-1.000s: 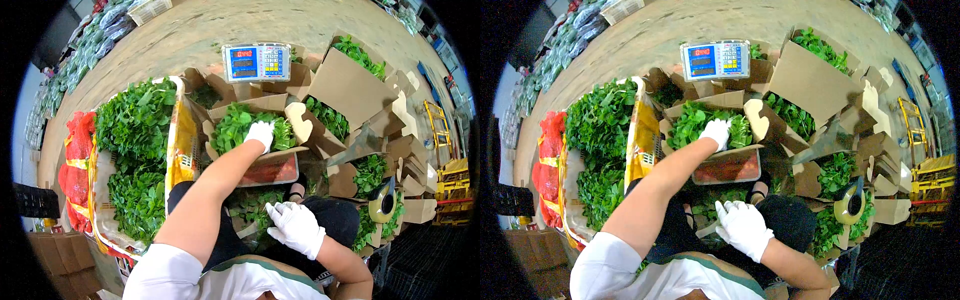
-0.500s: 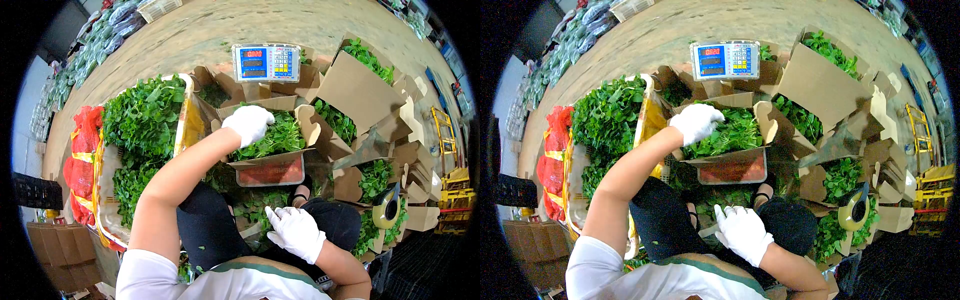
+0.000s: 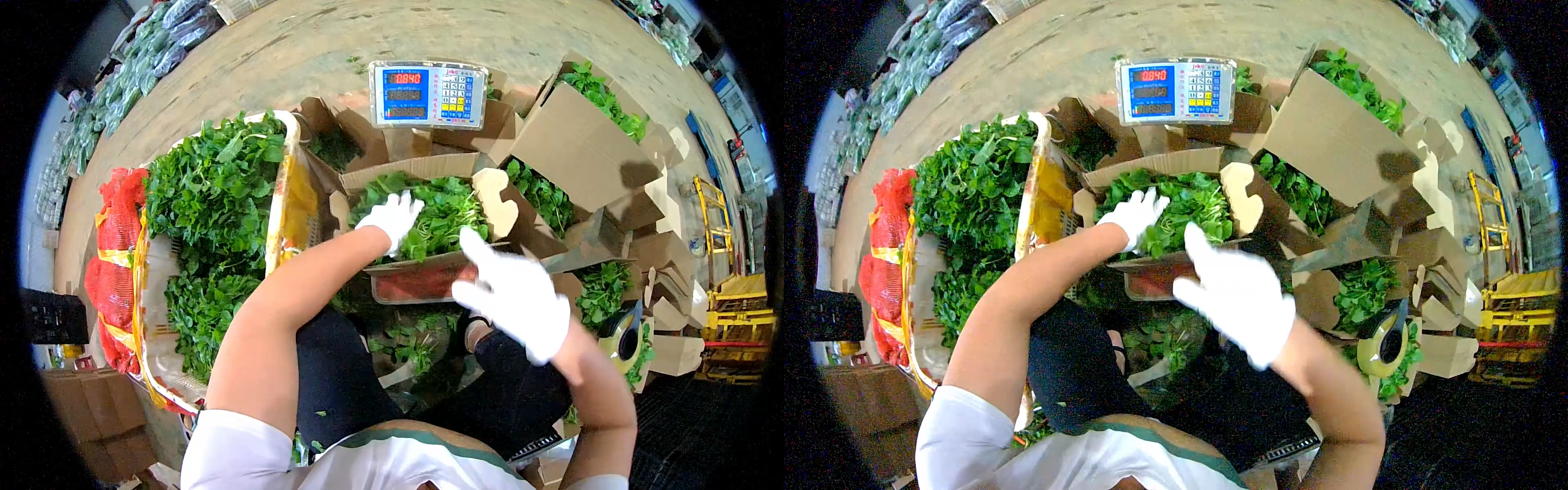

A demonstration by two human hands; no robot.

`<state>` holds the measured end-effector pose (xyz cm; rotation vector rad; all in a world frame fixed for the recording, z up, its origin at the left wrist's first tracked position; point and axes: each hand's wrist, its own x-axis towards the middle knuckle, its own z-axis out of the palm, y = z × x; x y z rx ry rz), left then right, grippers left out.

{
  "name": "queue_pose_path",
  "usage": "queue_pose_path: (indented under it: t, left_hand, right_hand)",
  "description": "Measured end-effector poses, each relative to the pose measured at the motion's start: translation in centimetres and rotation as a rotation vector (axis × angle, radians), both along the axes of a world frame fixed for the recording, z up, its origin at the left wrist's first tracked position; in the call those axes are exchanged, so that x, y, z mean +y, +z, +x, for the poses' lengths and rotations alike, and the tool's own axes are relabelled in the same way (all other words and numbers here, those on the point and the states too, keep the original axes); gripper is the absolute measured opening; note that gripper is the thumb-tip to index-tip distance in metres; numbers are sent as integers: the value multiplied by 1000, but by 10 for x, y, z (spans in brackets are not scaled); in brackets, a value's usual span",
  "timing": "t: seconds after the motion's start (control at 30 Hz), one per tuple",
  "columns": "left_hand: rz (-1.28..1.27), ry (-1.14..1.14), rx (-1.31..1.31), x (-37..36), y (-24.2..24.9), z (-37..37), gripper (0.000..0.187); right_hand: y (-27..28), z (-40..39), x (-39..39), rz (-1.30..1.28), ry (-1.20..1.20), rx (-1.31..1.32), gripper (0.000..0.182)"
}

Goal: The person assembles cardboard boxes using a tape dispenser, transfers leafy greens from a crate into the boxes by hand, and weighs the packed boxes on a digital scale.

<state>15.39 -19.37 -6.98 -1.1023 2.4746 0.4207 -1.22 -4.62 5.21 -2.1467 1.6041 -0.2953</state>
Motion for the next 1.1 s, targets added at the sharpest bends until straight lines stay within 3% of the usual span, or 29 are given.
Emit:
queue_pose_path:
  t: [0.03,0.07,0.13,0.17,0.2,0.27,0.3,0.33,0.43,0.5,0.63,0.67,0.73,0.77,0.8,0.83,0.9,1.0,1.1]
  left_hand:
    - [-58,-9,54,-4,-37,2,78]
    - [-29,19,47,-3,-45,0,72]
    - [235,277,15,-3,-31,-3,45]
    - [106,119,-21,-4,-43,1,42]
    - [161,186,-24,-11,-64,2,51]
    - [147,-46,-300,-16,-62,-7,80]
    - [124,-107,-386,-18,-76,-14,76]
    - [143,-13,-338,-20,-102,-16,76]
    - [177,91,-371,-20,-127,-27,76]
    - [208,211,-279,-21,-131,-30,78]
    - [127,199,-292,-21,-128,-32,69]
    - [123,216,-285,-22,-114,-33,69]
    - [296,75,-290,-23,-49,-28,65]
    - [308,54,-161,-26,-71,-22,66]
    - [243,219,126,-15,-46,-6,60]
    - [247,149,74,-8,4,5,55]
    - [168,71,173,-1,36,30,40]
    - [36,182,371,17,104,86,28]
    - [-183,567,435,24,115,175,28]
  right_hand:
    - [-3,-3,-28,173,-29,55,69]
    - [-12,-3,-54,258,-29,119,77]
    - [-40,0,-98,450,-96,238,89]
    - [-50,4,-118,589,-100,330,93]
    - [-87,-3,-128,625,-79,407,84]
    - [-155,-10,-145,674,-72,486,69]
    - [-186,-10,-151,687,-90,490,65]
    - [-232,-9,-163,841,222,864,57]
    - [-248,-9,-168,954,628,1221,54]
    - [-267,-9,-169,860,1113,1370,59]
    - [-235,-6,-162,916,-449,703,59]
    - [-218,-3,-160,855,-584,586,54]
    - [-167,3,-153,745,-569,518,44]
    - [-141,10,-147,699,-499,517,40]
    - [-124,11,-149,651,-315,605,45]
    - [-106,12,-148,590,-102,727,53]
    - [-75,19,-138,448,117,841,71]
    - [-62,23,-121,213,5,765,62]
    - [-28,46,-85,193,-49,476,51]
